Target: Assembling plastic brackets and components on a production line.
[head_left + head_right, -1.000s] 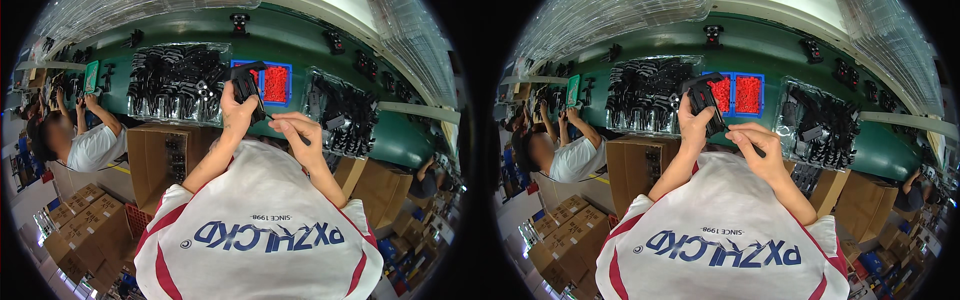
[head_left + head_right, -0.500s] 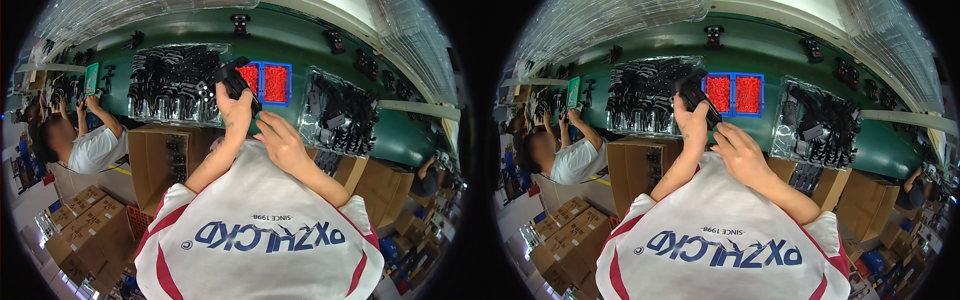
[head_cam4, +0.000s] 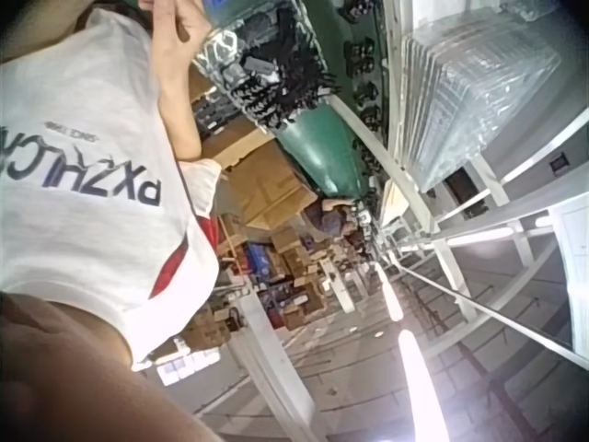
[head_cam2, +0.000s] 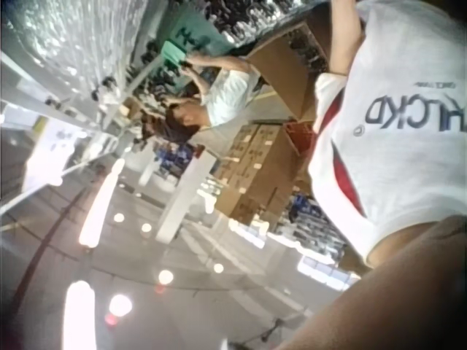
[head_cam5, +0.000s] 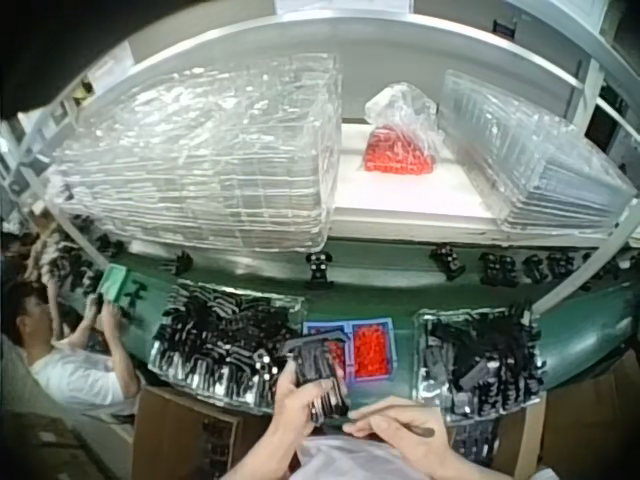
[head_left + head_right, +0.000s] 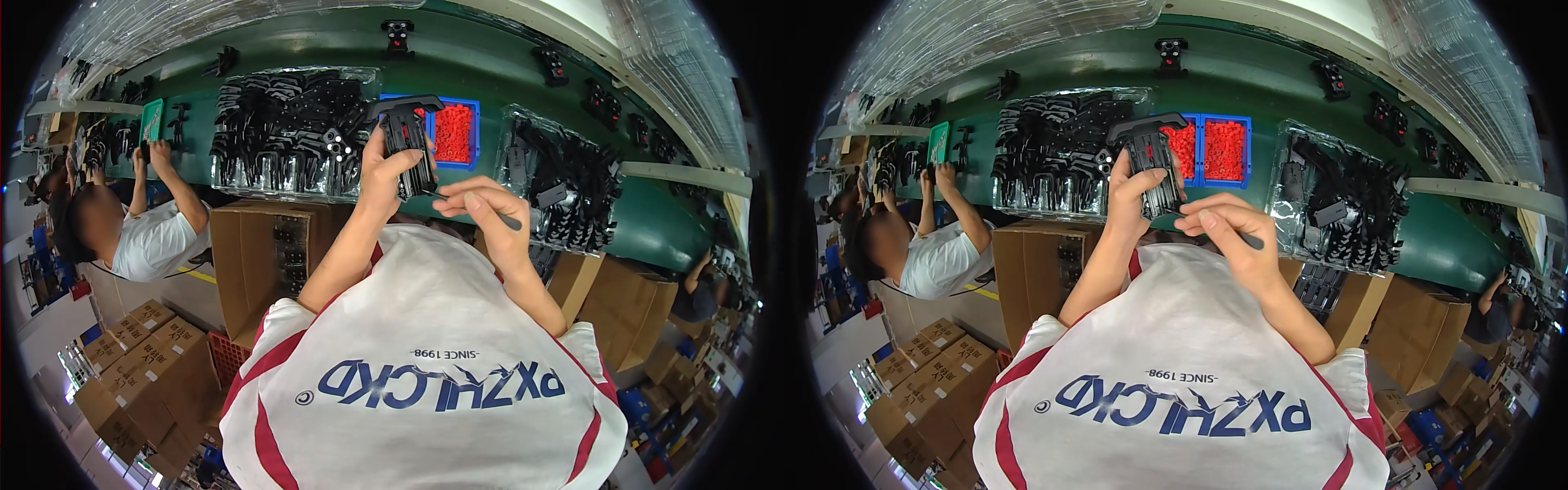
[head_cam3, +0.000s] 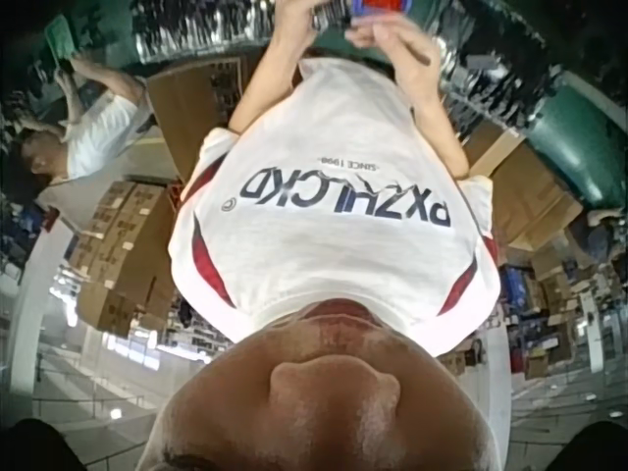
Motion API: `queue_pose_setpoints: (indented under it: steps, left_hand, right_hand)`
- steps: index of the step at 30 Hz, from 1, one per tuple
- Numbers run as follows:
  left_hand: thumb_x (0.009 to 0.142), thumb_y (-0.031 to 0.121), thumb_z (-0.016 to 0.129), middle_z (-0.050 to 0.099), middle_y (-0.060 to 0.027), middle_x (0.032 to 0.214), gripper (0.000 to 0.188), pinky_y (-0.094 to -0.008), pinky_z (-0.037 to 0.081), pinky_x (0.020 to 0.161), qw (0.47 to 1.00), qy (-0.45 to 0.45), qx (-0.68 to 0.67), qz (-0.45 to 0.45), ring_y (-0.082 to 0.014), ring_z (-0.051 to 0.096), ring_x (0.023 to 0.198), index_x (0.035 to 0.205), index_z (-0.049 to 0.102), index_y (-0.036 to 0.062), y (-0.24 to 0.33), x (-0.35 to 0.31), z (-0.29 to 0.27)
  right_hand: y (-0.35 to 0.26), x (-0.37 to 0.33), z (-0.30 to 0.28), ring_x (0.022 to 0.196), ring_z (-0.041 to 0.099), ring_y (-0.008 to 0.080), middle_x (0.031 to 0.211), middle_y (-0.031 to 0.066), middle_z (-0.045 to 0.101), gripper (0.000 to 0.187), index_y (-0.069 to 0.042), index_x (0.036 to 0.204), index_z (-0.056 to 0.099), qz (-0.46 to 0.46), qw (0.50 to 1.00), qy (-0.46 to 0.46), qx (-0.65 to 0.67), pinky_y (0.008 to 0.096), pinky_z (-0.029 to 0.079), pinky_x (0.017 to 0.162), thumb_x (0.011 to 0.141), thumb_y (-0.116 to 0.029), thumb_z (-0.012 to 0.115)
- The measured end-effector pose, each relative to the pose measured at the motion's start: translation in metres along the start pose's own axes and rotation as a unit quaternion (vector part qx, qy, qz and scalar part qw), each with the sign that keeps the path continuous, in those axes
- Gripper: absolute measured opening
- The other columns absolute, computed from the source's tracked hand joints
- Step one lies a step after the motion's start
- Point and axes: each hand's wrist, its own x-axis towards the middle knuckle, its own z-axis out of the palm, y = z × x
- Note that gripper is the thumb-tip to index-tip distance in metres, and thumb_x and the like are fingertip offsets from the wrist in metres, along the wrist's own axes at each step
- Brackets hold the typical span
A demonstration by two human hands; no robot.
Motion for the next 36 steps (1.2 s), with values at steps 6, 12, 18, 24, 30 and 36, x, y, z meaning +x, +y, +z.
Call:
queue_pose_setpoints:
  steps: [6,12,18,24,30,36]
  left_hand:
    - [0.072,-0.002,0.053,0.063,-0.0146,0.09,0.043,-0.0276,0.05,0.063,1.0,-0.016,0.018,0.0,-0.0221,0.061,0.068,0.115,0.05,0.0003,-0.004,-0.004,0.004]
    - [0.072,-0.002,0.052,0.063,-0.0153,0.09,0.042,-0.0284,0.049,0.06,0.999,-0.008,0.044,0.0,-0.0223,0.061,0.067,0.114,0.05,-0.0002,-0.006,-0.006,0.004]
    - [0.072,0.0,0.05,0.062,-0.0184,0.092,0.044,-0.0296,0.049,0.059,0.999,-0.016,0.041,-0.003,-0.0238,0.06,0.068,0.116,0.049,-0.0003,-0.012,-0.006,-0.001]
    - [0.071,-0.001,0.049,0.062,-0.0175,0.088,0.041,-0.0299,0.049,0.059,0.996,-0.01,-0.062,-0.057,-0.0236,0.06,0.066,0.112,0.049,-0.0012,-0.009,-0.006,0.0]
    - [0.072,0.002,0.05,0.061,-0.0192,0.091,0.041,-0.0309,0.048,0.054,0.995,-0.006,-0.07,-0.074,-0.026,0.059,0.065,0.113,0.049,-0.0004,-0.01,-0.005,0.003]
    - [0.071,0.002,0.049,0.06,-0.0195,0.091,0.041,-0.0324,0.049,0.053,0.993,-0.053,-0.072,-0.074,-0.0262,0.058,0.065,0.112,0.049,-0.0005,-0.008,-0.007,0.009]
  right_hand:
    - [0.003,0.004,0.014,0.087,0.066,0.0255,0.107,0.0184,0.063,0.02,0.013,0.094,0.065,-0.023,0.998,-0.025,-0.06,0.029,0.055,0.08,0.09,0.001,0.051]
    - [0.009,0.005,0.015,0.085,0.066,0.0253,0.105,0.0185,0.064,0.02,0.013,0.093,0.066,-0.061,0.985,-0.023,-0.161,0.0292,0.055,0.079,0.09,0.001,0.05]
    - [0.01,0.003,0.004,0.083,0.067,0.0252,0.103,0.0192,0.064,0.02,0.012,0.092,0.067,0.027,0.998,-0.027,-0.046,0.0291,0.055,0.078,0.089,0.001,0.051]
    - [0.005,-0.004,0.009,0.08,0.067,0.0262,0.102,0.0203,0.064,0.02,0.012,0.09,0.067,0.061,0.997,-0.034,0.026,0.0292,0.056,0.076,0.089,0.0,0.052]
    - [0.005,-0.005,0.009,0.076,0.067,0.0272,0.102,0.0209,0.064,0.02,0.012,0.088,0.068,-0.025,0.995,-0.075,-0.067,0.029,0.057,0.073,0.089,0.001,0.051]
    - [0.002,-0.004,0.001,0.076,0.068,0.026,0.105,0.0205,0.064,0.02,0.012,0.089,0.068,0.042,0.997,-0.042,0.047,0.028,0.056,0.072,0.088,0.002,0.051]
